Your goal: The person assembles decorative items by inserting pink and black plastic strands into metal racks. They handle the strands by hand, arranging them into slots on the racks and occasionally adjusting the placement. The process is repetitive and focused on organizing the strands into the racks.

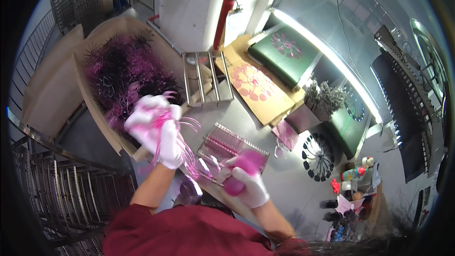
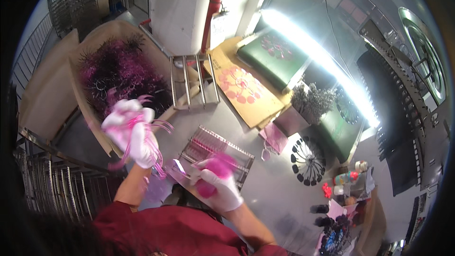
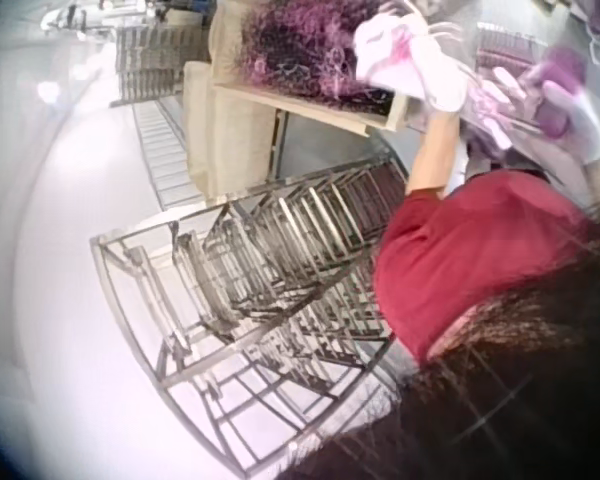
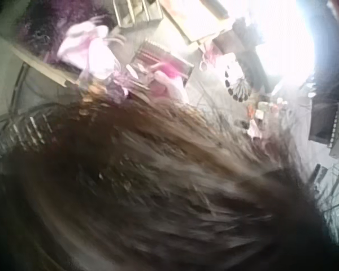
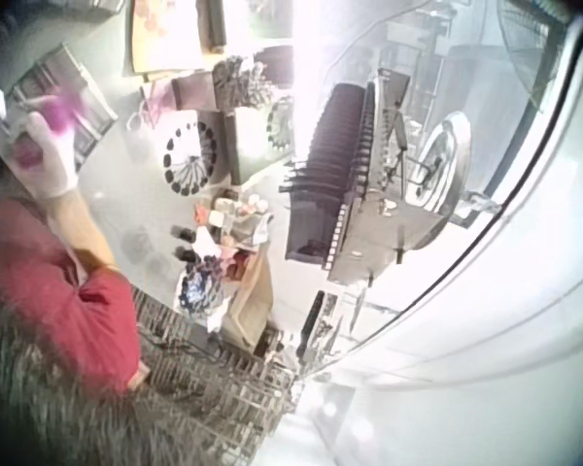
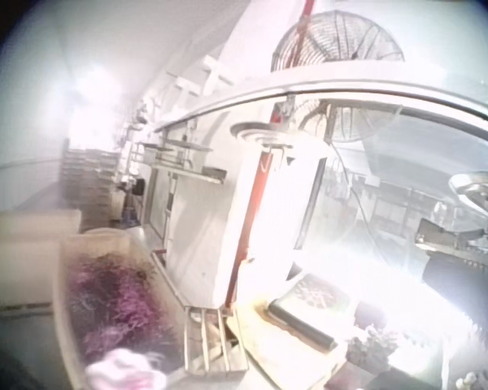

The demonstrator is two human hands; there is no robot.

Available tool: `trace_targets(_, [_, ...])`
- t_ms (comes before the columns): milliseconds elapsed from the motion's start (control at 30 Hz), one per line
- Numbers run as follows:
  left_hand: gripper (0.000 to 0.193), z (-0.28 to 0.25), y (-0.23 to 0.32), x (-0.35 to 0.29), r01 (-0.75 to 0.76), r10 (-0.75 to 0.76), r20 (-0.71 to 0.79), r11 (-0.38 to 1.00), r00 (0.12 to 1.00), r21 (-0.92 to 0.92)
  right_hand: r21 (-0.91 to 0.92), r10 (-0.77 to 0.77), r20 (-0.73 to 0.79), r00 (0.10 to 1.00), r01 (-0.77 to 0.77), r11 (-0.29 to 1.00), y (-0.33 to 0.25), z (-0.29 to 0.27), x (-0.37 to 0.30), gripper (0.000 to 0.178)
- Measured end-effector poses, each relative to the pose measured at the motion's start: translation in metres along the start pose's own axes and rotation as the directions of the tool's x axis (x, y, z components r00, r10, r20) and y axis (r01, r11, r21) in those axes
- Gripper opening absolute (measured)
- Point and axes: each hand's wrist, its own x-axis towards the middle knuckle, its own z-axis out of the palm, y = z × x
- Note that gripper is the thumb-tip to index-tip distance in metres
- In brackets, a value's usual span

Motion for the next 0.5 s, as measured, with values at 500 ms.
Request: trace_targets(500, [0.095, -0.111, 0.025, 0.092, -0.215, -0.004, 0.216, 0.064, 0.976, 0.974, -0.800, -0.192, 0.584, 0.789, 0.518, -0.302, -0.028, 0.053, 0.036, 0.061])
